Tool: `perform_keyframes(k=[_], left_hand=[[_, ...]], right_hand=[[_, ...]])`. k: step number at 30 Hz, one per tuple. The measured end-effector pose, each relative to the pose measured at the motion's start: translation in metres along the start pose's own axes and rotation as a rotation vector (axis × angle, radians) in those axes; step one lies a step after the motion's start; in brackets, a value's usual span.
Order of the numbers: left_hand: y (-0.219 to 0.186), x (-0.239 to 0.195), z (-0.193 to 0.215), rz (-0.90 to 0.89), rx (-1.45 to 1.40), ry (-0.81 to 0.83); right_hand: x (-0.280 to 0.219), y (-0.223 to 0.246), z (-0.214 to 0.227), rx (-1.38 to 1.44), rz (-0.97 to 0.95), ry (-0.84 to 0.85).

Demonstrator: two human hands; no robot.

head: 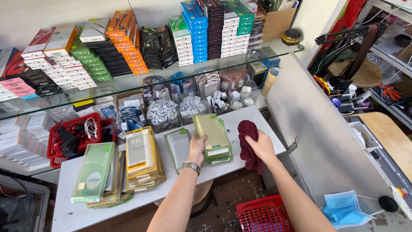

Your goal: The person retrieves stacks of small product boxes from a shelf, places them on a counter, and wipes each box with a maroon cloth. The person handles multiple boxes one at a time, wiping all sides before stacking them. The person repeats this process with different stacks of boxes throughout the clip.

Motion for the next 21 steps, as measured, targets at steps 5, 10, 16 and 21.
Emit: perform_keyframes(k=[5,10,16,21], left_hand=[[0.008,0.0,0.047,-0.062,1.061,-0.337],[-0.021,-0.042,0.096,0.024,1.239,-0.372],[-0.045,-0.063,0.08,0.201,1.362,-0.052],[-0.093,-0.058,0.071,0.19,0.939,-0.199]], right_hand=[[0.003,-0.012,0.002,0.126,-0.093,0.068],[0.002,-0.007,-0.007,0.19,-0.169,0.123],[-0.003,0.025,-0.035,0.258,-0.136,0.247],[-0.004,0.042,-0.075,0.413,-0.304,0.461]])
Point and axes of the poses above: each hand's wrist, its own x-axis towards the middle knuckle, its own z-axis out of the back of the hand, y = z × x, the point moved 7 cm from there along x, towards the middle knuckle, and after that the axes turned 14 degrees about -z, right-handed, at the moved point
